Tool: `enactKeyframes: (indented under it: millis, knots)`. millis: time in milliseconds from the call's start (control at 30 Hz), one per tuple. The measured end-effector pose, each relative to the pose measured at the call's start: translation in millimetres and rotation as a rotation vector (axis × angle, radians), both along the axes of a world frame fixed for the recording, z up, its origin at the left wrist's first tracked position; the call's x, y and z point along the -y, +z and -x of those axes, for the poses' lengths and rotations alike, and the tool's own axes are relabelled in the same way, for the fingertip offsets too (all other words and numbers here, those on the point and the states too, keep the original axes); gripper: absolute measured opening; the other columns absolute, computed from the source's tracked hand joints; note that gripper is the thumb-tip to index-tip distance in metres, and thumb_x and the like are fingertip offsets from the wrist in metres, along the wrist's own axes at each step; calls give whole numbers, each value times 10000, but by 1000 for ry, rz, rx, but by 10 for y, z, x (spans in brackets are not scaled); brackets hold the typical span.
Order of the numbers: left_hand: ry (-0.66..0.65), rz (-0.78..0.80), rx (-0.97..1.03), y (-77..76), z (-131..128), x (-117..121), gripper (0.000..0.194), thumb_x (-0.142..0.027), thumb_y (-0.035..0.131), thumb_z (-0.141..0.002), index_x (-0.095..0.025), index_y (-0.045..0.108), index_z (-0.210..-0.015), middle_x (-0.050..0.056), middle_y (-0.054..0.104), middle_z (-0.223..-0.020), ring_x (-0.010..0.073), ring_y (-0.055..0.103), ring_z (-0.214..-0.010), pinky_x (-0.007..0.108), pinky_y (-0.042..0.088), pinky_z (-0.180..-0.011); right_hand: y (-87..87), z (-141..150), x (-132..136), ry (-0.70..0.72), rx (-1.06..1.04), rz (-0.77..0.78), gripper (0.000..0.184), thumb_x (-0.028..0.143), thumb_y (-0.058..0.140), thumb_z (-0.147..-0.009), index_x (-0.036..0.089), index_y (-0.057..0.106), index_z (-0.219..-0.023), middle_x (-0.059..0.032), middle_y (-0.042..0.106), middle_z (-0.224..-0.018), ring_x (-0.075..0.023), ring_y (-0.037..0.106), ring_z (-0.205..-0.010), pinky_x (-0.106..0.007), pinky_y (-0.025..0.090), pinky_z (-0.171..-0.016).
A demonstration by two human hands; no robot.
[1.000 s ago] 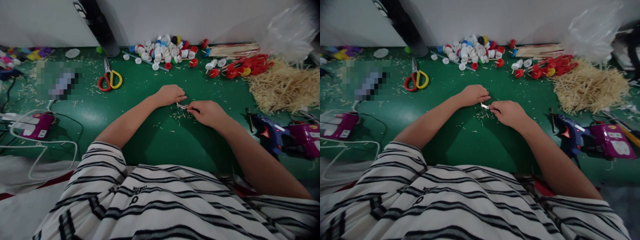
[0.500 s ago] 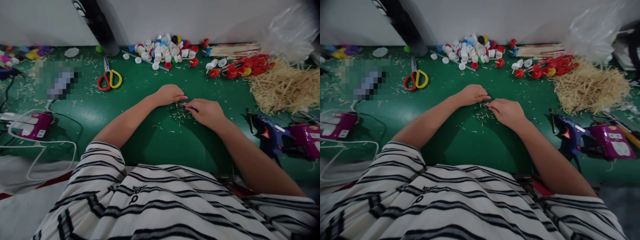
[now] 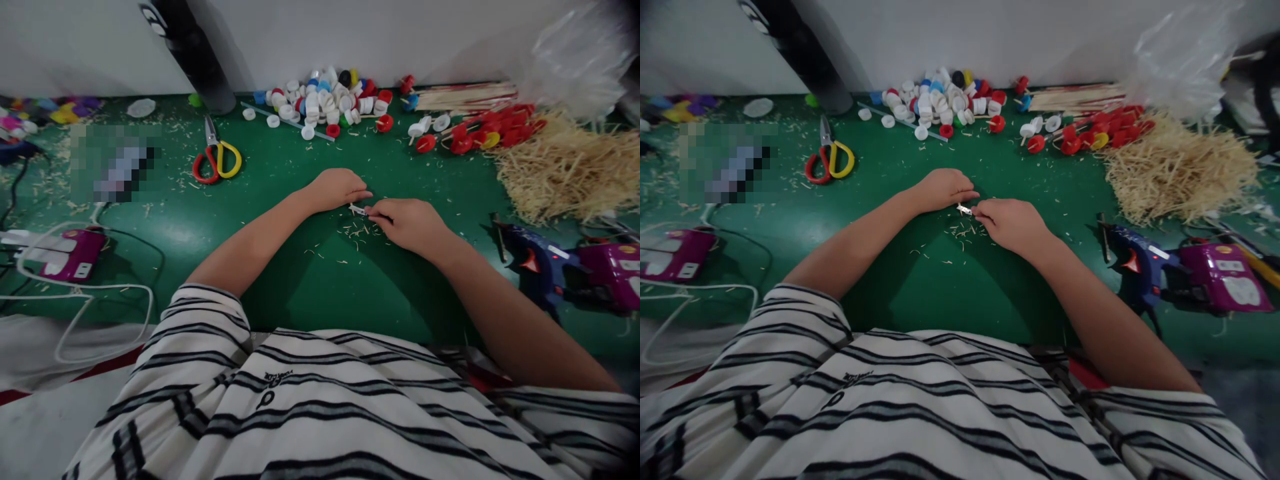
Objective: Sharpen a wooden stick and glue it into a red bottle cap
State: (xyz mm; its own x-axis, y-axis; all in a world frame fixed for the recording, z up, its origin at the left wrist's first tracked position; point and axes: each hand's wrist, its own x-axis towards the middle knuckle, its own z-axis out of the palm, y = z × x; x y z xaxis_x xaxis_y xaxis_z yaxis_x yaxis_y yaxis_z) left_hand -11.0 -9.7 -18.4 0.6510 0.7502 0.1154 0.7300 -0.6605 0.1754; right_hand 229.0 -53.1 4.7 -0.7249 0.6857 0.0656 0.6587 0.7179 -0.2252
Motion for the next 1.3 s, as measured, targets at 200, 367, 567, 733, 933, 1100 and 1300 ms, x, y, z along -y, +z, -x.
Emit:
enactKeyframes:
  millis: [200,367,567,733,933,1100,1300]
  knots:
    - [3,-18,-15,-13,3,3,611,-573,264,-1135,-214,585,-758,59,648,-762,225,616,-838,361,345,-715,-21,-52,-29,10,10,27,257,291,548,-1037,258,801,-1071,-46,850,-1107,-241,749,-949,-320,429,-670]
    - [35,-9,-26,7,7,-8,580,-541,300,-1134,-211,538,-720,58,638,-751,214,600,-790,358,330,-701,-24,-130,19,18,8,25,247,309,558,-1037,282,801,-1072,-17,855,-1109,-233,756,-967,-313,439,-667]
    - [26,-29,7,-23,13,1,664,-616,246,-1123,-216,603,-732,64,687,-763,222,632,-837,358,349,-692,-45,-124,60,-1,-48,-36,258,286,547,-1057,279,801,-1104,-33,844,-1188,-240,765,-1049,-320,444,-650]
    - [19,-28,28,-46,16,0,746,-699,214,-1099,-211,636,-725,64,741,-809,213,652,-858,351,335,-665,-66,-7,43,-19,-51,-112,286,311,516,-1096,269,792,-1155,-50,833,-1232,-253,762,-1112,-338,449,-669]
    - [25,26,49,-18,20,-12,768,-721,192,-1090,-210,640,-732,61,748,-833,209,652,-848,351,346,-685,-62,7,42,9,-46,-85,294,301,499,-1093,248,786,-1132,-49,835,-1227,-256,765,-1090,-343,447,-667]
    - [29,58,17,-2,16,-24,718,-691,248,-1098,-211,657,-756,63,760,-861,215,649,-852,355,362,-715,-58,-17,21,14,-30,-35,271,289,515,-1073,251,783,-1075,-43,838,-1222,-251,766,-1031,-343,443,-667]
    - [26,45,8,-25,10,-29,696,-682,273,-1099,-214,668,-769,59,780,-892,217,653,-874,352,357,-708,-57,-36,-10,22,-21,2,250,280,541,-1055,268,787,-1102,-33,843,-1198,-251,766,-1031,-336,463,-692]
